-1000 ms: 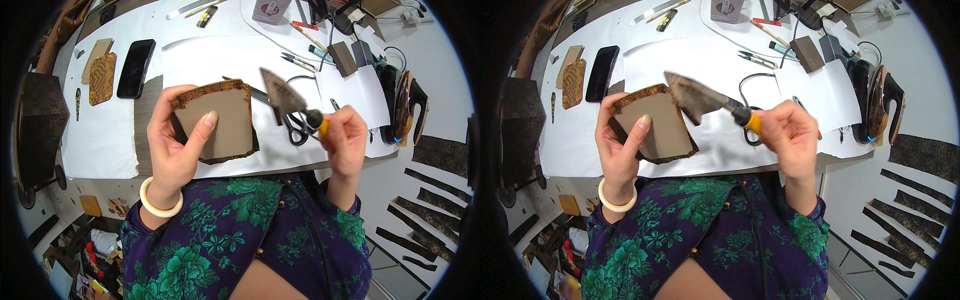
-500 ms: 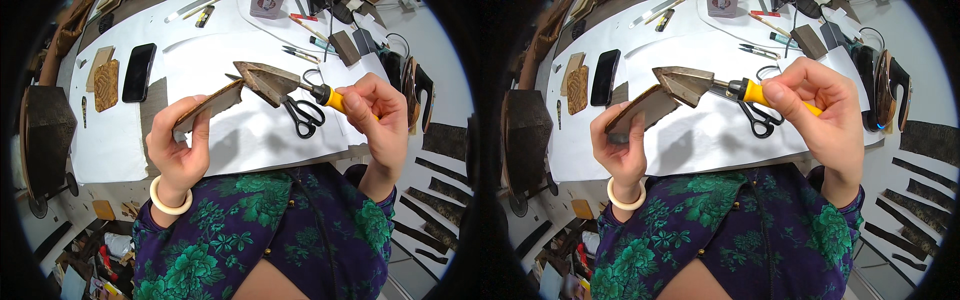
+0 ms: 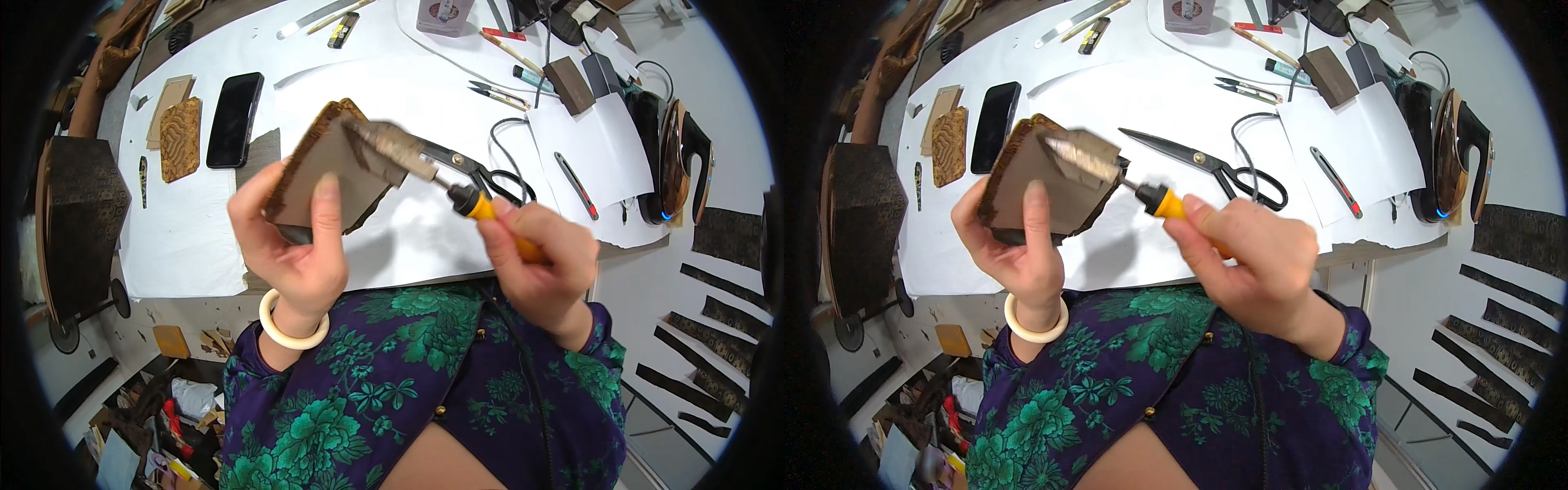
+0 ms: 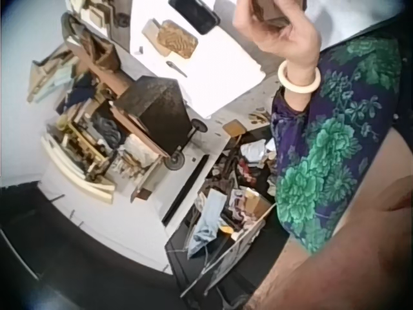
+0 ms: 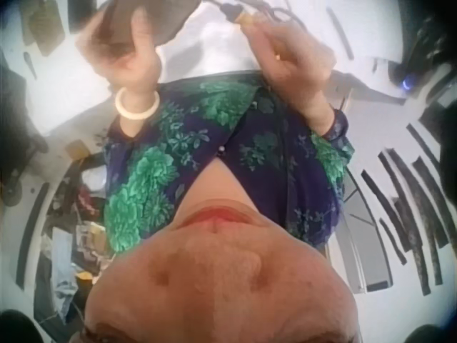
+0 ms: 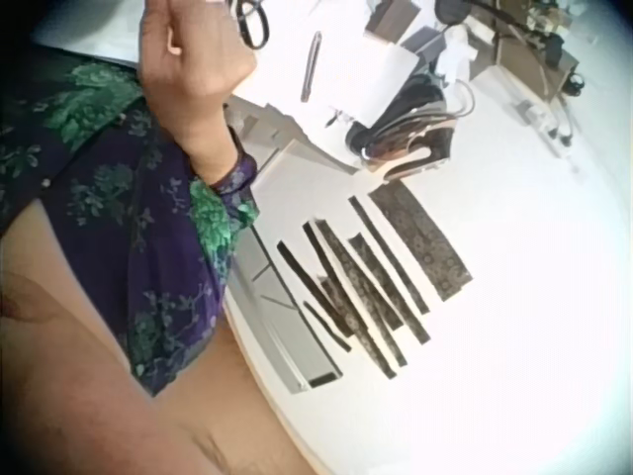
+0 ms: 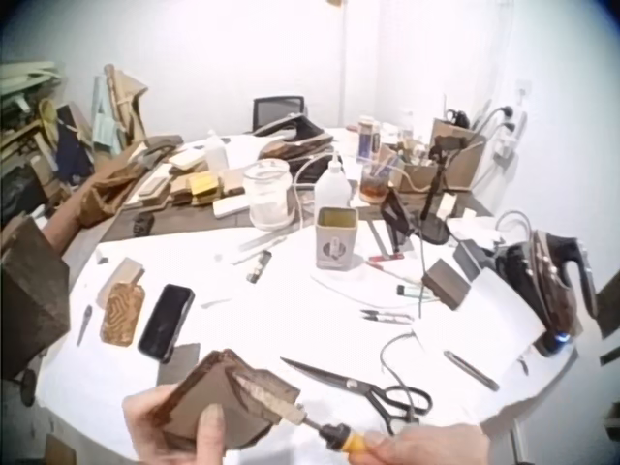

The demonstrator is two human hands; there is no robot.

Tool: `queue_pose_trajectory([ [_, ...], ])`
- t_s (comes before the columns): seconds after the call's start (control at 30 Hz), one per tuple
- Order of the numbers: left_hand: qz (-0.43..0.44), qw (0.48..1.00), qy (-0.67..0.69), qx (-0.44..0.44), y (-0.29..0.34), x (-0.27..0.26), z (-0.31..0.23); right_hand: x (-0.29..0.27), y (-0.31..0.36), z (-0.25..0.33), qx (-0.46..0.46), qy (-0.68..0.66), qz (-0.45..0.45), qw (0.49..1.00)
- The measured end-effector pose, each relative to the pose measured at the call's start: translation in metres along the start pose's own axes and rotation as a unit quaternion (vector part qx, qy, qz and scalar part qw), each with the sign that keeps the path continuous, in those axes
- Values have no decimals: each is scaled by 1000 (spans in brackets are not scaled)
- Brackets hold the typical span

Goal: The person uses a heated edge-sealing tool to burnish the edges of a rectangular leather piece, repeatedly rotating it to treat all sides. The person then uses a small brush to apply a substance to the surface of the leather piece.

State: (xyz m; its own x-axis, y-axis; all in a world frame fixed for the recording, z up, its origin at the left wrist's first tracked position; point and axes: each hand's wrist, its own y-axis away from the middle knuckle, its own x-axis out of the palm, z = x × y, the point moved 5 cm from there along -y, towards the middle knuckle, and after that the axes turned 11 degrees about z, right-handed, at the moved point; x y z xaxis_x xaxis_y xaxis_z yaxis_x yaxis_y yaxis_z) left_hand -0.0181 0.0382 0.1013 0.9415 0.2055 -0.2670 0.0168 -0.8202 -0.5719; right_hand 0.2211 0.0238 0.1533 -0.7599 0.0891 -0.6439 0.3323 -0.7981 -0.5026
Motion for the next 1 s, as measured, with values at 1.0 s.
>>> queue_pose_trajectory([
  [1.0,-3,898,326,-295,-10,10,21,28,28,-57,201,-295,25,934],
])
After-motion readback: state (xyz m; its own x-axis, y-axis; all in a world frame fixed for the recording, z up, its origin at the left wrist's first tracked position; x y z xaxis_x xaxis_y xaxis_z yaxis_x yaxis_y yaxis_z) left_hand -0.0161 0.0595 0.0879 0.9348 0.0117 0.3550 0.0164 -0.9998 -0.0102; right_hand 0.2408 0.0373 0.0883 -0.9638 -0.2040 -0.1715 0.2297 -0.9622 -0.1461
